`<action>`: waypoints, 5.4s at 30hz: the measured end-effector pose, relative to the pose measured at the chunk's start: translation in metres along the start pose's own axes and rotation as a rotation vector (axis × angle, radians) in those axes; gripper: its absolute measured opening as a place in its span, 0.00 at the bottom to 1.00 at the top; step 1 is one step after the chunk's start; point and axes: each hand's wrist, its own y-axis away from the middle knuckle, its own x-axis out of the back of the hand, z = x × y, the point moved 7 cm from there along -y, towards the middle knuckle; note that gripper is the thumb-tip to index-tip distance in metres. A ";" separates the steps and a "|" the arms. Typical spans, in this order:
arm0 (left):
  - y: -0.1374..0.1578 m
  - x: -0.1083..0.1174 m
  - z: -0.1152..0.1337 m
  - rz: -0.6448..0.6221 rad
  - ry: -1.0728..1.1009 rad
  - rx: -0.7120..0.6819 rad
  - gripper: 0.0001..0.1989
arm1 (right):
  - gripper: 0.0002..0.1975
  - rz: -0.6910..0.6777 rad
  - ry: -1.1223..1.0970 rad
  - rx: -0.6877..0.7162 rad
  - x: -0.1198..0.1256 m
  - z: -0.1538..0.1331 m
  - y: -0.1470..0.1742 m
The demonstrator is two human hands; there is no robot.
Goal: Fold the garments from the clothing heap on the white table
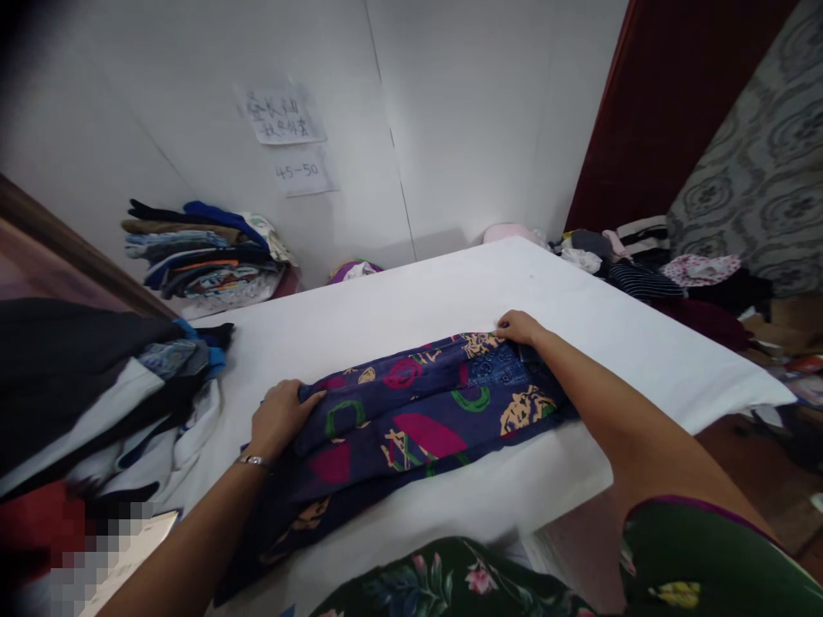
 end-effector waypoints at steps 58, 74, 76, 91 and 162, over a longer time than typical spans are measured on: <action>0.047 -0.044 0.070 0.054 -0.027 -0.594 0.33 | 0.28 0.650 0.220 -0.056 0.005 -0.040 0.199; 0.054 -0.037 0.069 0.122 0.104 -0.591 0.28 | 0.22 0.570 0.332 -0.017 -0.042 -0.019 0.221; 0.057 -0.031 0.069 0.184 0.131 -0.602 0.26 | 0.22 0.602 0.272 0.010 -0.035 -0.022 0.215; 0.066 -0.010 0.068 0.229 0.227 -0.597 0.16 | 0.16 0.316 0.276 0.367 -0.033 -0.089 0.079; 0.073 -0.011 0.056 -0.055 0.198 -0.430 0.27 | 0.30 0.271 0.354 0.104 -0.045 -0.161 0.082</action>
